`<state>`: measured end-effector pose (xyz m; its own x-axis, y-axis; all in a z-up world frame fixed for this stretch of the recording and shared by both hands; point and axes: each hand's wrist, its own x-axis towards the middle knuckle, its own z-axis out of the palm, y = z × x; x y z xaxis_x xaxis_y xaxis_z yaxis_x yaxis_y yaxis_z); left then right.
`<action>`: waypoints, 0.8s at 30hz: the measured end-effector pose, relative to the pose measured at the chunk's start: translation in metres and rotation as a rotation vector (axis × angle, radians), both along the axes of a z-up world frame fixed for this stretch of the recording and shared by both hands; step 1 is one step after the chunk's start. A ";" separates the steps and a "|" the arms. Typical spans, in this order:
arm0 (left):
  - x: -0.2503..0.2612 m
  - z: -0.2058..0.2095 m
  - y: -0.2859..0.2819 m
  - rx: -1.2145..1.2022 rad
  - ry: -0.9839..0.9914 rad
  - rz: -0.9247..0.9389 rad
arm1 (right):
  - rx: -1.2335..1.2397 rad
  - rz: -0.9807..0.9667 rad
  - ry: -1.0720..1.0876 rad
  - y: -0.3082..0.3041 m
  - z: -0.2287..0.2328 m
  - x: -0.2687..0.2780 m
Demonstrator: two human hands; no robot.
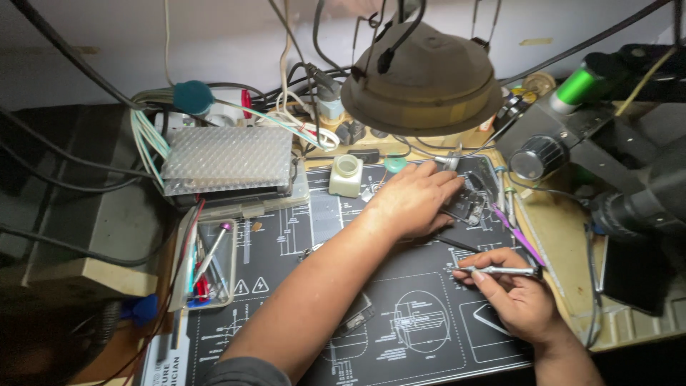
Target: Repairing a mobile phone by manipulating internal components and screws on a diagnostic mat
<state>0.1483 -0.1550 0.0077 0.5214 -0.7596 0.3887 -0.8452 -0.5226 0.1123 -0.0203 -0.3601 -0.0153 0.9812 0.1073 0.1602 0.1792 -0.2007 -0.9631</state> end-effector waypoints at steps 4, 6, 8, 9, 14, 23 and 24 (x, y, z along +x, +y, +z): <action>0.020 -0.003 -0.017 0.117 0.067 -0.009 | 0.092 -0.024 0.008 -0.006 -0.009 0.004; 0.022 -0.003 -0.016 0.180 0.125 -0.025 | 0.087 -0.018 0.049 -0.004 -0.006 0.004; 0.026 -0.004 -0.016 0.181 0.141 -0.043 | 0.061 -0.010 0.063 -0.003 -0.004 0.003; 0.029 -0.005 -0.016 0.176 0.155 -0.055 | 0.031 0.003 0.074 -0.002 -0.002 0.004; 0.034 0.000 -0.015 0.111 0.143 -0.110 | 0.078 0.011 0.054 -0.005 -0.004 0.003; 0.011 0.007 -0.017 0.067 0.203 0.026 | 0.136 -0.036 -0.007 -0.005 -0.004 0.004; 0.008 0.007 -0.018 0.059 0.211 0.048 | 0.133 -0.062 -0.013 -0.004 -0.001 0.004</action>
